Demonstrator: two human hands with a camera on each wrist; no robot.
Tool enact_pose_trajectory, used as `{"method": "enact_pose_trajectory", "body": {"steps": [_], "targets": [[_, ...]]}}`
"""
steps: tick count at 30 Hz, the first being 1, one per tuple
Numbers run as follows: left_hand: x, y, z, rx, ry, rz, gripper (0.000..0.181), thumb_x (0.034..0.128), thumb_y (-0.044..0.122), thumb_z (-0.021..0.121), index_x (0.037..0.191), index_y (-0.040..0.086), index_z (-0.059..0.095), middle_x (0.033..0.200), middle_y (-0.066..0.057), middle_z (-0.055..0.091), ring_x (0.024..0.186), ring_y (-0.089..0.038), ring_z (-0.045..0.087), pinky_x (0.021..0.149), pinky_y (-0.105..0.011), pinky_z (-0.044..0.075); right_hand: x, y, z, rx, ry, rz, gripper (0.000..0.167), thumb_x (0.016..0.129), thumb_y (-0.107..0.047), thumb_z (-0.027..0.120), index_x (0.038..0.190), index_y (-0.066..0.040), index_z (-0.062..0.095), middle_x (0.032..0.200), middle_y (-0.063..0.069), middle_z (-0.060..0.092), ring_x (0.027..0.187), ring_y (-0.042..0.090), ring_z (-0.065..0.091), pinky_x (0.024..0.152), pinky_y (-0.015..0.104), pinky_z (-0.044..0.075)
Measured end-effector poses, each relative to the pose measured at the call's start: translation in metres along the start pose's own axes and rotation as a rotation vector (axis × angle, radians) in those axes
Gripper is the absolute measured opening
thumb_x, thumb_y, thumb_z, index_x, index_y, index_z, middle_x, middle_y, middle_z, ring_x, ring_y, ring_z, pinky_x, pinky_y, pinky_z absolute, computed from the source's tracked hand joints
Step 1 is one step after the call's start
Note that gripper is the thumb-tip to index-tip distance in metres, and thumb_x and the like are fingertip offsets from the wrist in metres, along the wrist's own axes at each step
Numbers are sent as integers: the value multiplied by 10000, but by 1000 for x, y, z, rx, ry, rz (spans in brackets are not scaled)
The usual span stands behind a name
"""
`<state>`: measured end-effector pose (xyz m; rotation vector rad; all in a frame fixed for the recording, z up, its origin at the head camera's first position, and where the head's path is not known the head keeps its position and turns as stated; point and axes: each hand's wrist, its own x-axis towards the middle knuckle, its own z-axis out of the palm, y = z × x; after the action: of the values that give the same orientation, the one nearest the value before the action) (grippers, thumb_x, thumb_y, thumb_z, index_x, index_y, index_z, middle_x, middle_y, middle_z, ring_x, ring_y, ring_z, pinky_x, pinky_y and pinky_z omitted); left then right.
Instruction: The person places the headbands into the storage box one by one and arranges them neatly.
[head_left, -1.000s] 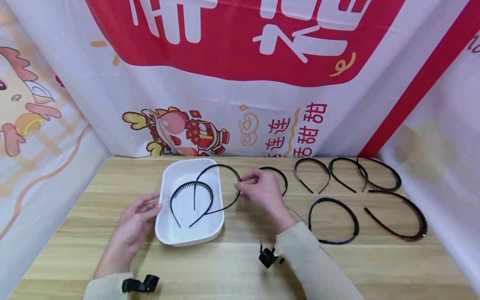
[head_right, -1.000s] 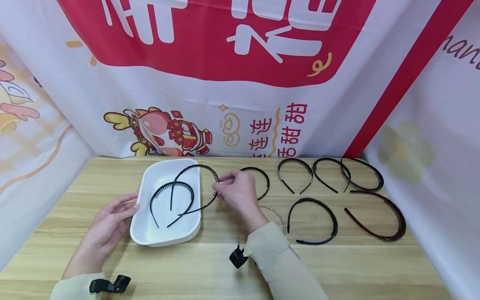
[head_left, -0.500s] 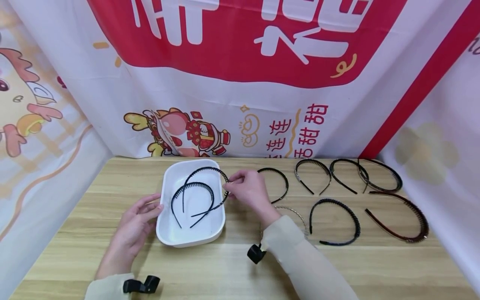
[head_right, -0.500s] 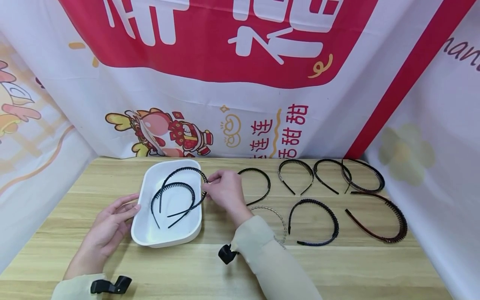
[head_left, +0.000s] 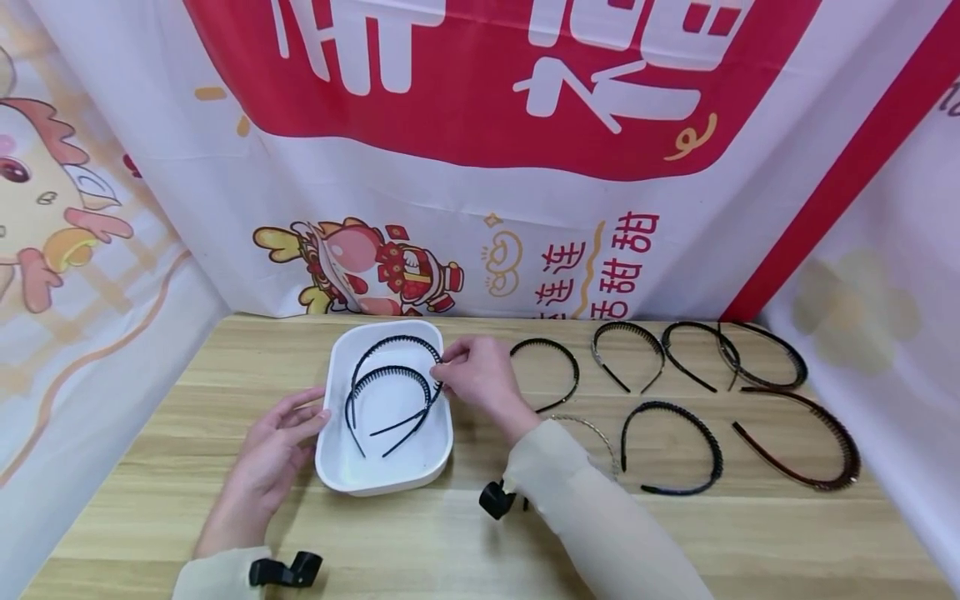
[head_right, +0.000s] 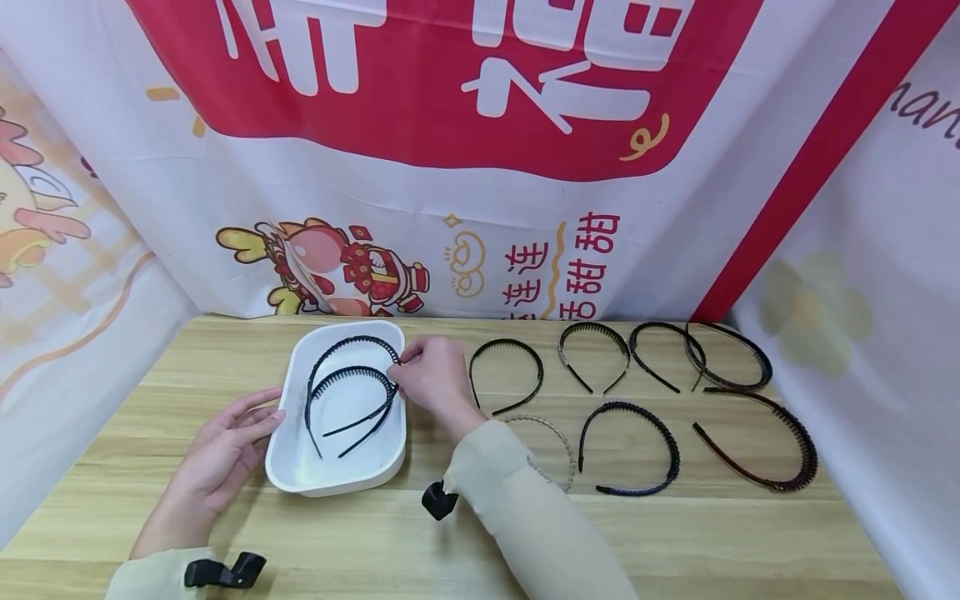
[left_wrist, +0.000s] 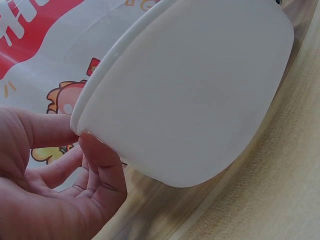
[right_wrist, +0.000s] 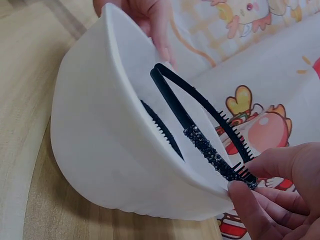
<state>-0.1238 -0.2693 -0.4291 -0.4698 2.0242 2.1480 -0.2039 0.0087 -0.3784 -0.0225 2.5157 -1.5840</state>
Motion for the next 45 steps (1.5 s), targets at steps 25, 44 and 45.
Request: {"method": "enact_pose_trajectory", "body": {"steps": [25,44,45], "targets": [[-2,1,1,-7,19,-16,562,1046,146,704,1562,169,482,1113,161,700,1071,-38,669,932,-209,585,7,-17,27,-380,39,-15,153,875,-235,894,881,-146,770,887,-4,723,768,140,664,624,227,574],[-3,1,3,-9,19,-5,575,1058,129,677,1586,135,450,1121,156,704,1102,-59,664,948,-220,584,7,-15,44,-550,55,-22,181,898,-330,883,932,-181,786,828,-34,724,708,119,638,654,258,518],[-3,1,3,-8,22,-5,573,1059,130,676,1586,135,452,1115,157,701,1101,-59,661,947,-219,582,8,-15,44,-556,54,-26,180,900,-329,881,930,-179,786,821,-34,722,707,121,637,657,259,517]]}}
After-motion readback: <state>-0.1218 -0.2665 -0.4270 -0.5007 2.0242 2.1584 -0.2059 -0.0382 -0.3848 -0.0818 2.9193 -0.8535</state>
